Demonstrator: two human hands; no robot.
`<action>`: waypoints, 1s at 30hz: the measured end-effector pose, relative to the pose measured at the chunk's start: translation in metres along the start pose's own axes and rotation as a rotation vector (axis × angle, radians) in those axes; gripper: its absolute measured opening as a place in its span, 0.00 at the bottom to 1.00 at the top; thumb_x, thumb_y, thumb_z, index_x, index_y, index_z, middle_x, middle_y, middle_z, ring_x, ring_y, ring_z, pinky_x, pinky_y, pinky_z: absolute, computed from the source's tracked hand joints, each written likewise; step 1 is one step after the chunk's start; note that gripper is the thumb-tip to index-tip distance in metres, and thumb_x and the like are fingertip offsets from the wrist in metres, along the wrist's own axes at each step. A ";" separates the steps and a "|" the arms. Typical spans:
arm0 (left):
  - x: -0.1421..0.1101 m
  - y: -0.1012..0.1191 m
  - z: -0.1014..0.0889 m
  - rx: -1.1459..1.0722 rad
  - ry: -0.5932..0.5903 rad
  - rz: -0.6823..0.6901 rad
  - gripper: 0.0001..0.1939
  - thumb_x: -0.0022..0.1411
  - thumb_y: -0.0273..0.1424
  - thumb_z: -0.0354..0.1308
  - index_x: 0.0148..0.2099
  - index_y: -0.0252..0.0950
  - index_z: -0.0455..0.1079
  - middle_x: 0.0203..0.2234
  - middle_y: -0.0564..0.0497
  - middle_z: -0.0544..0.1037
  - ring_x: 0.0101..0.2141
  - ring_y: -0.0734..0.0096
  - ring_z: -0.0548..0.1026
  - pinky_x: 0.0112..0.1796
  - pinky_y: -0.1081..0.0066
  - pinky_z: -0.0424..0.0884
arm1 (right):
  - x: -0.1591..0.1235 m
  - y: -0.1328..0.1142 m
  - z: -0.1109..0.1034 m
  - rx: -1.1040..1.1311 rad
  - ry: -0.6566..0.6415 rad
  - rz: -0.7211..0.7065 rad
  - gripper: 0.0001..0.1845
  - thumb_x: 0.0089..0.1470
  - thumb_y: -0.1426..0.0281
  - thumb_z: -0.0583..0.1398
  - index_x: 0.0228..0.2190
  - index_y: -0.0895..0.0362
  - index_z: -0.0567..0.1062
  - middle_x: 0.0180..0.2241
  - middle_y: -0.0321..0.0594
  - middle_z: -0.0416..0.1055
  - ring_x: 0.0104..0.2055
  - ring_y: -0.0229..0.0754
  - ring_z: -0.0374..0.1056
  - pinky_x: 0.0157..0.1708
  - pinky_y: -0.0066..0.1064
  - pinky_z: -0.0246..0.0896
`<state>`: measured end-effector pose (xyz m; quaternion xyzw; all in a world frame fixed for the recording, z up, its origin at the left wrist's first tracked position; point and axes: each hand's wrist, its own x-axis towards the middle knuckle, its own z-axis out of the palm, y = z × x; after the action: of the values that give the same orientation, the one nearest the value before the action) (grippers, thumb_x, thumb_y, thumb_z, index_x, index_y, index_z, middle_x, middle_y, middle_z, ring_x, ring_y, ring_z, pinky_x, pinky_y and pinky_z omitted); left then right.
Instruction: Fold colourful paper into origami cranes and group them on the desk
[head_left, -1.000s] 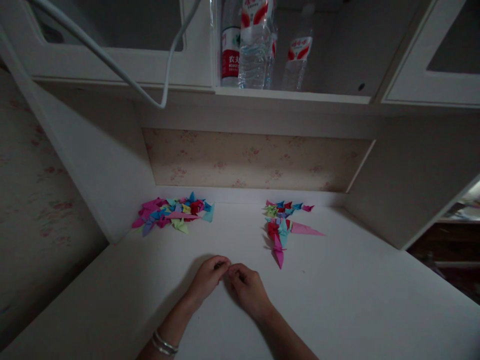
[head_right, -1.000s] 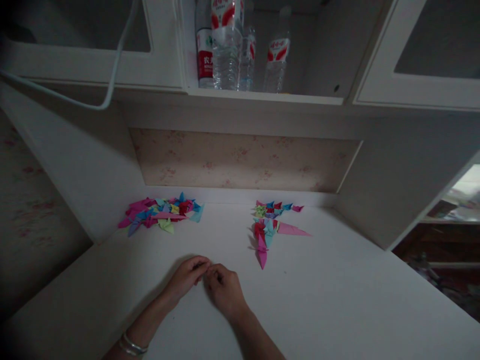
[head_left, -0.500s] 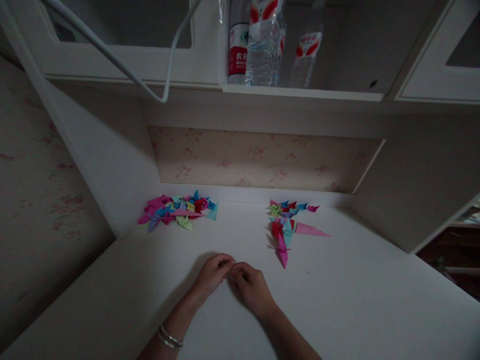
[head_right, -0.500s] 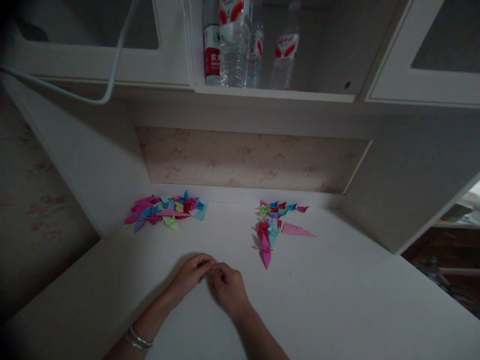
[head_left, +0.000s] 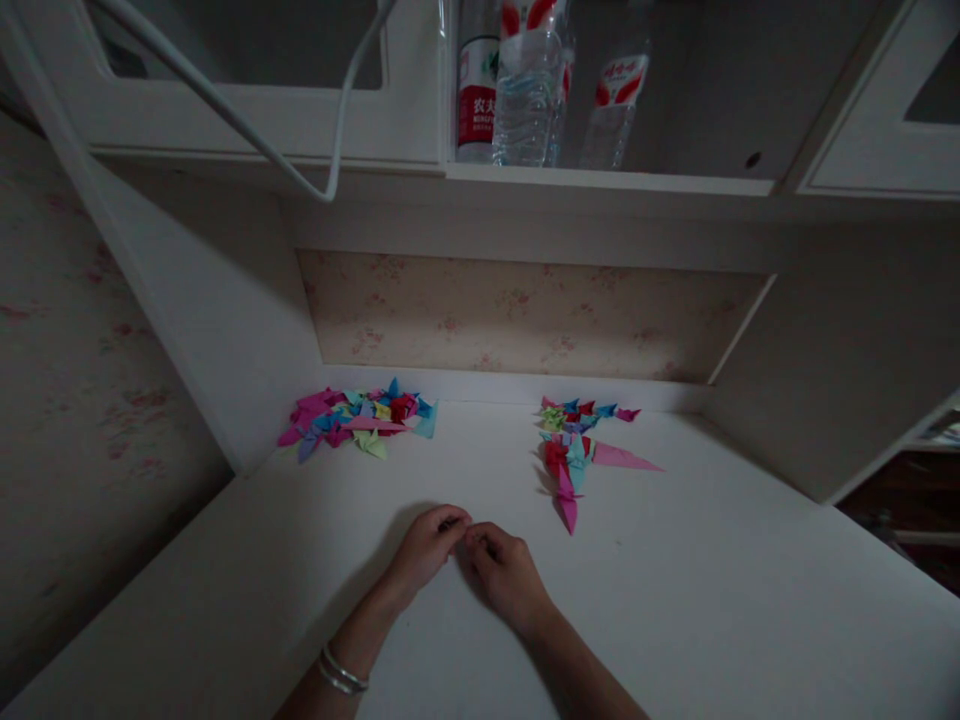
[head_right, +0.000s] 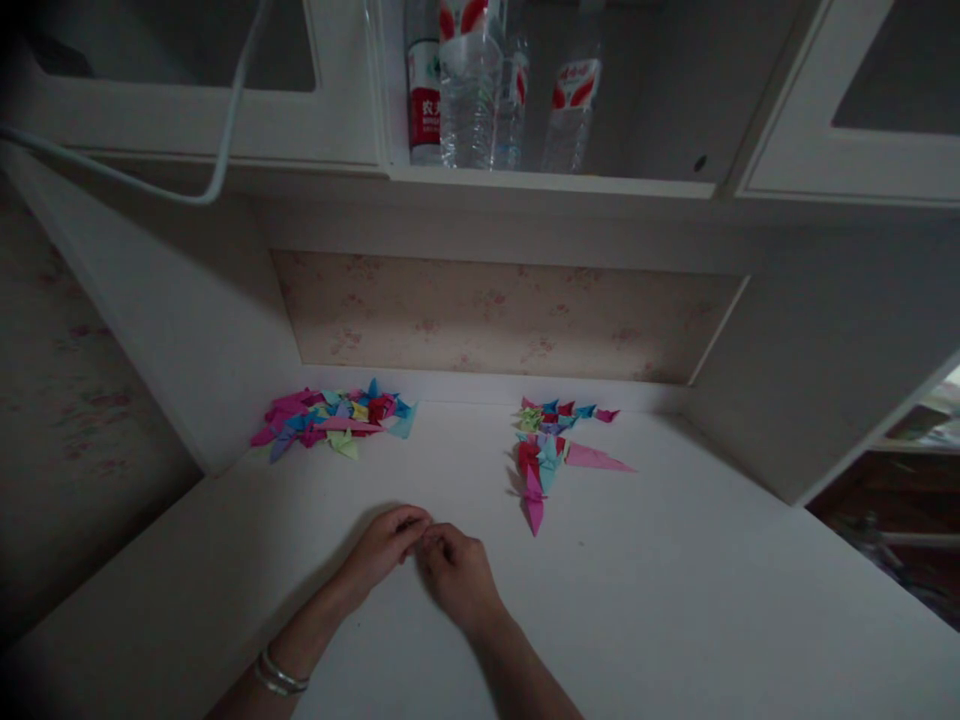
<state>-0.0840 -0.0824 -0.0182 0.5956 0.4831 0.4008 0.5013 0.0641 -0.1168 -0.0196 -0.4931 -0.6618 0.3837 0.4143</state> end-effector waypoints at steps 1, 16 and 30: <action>0.000 0.000 0.000 0.000 0.001 -0.002 0.13 0.55 0.37 0.54 0.34 0.32 0.73 0.21 0.55 0.70 0.20 0.77 0.62 0.22 0.76 0.56 | 0.000 0.000 0.000 0.000 -0.002 -0.001 0.13 0.59 0.66 0.52 0.34 0.55 0.76 0.24 0.34 0.72 0.24 0.36 0.62 0.25 0.25 0.53; -0.001 0.003 0.000 0.004 0.006 -0.010 0.12 0.55 0.37 0.55 0.34 0.32 0.72 0.21 0.55 0.69 0.20 0.77 0.62 0.22 0.75 0.56 | -0.001 -0.002 0.000 0.015 0.000 -0.004 0.14 0.59 0.65 0.52 0.33 0.56 0.76 0.26 0.35 0.73 0.26 0.37 0.64 0.27 0.26 0.55; -0.002 0.004 0.000 -0.010 -0.004 -0.025 0.13 0.55 0.37 0.55 0.35 0.32 0.72 0.22 0.55 0.70 0.20 0.77 0.61 0.20 0.76 0.55 | -0.001 -0.003 -0.001 0.004 -0.005 -0.004 0.14 0.59 0.66 0.51 0.33 0.56 0.76 0.25 0.35 0.72 0.25 0.37 0.64 0.26 0.25 0.55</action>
<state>-0.0838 -0.0840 -0.0144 0.5880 0.4875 0.3955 0.5102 0.0639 -0.1180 -0.0168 -0.4901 -0.6630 0.3853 0.4145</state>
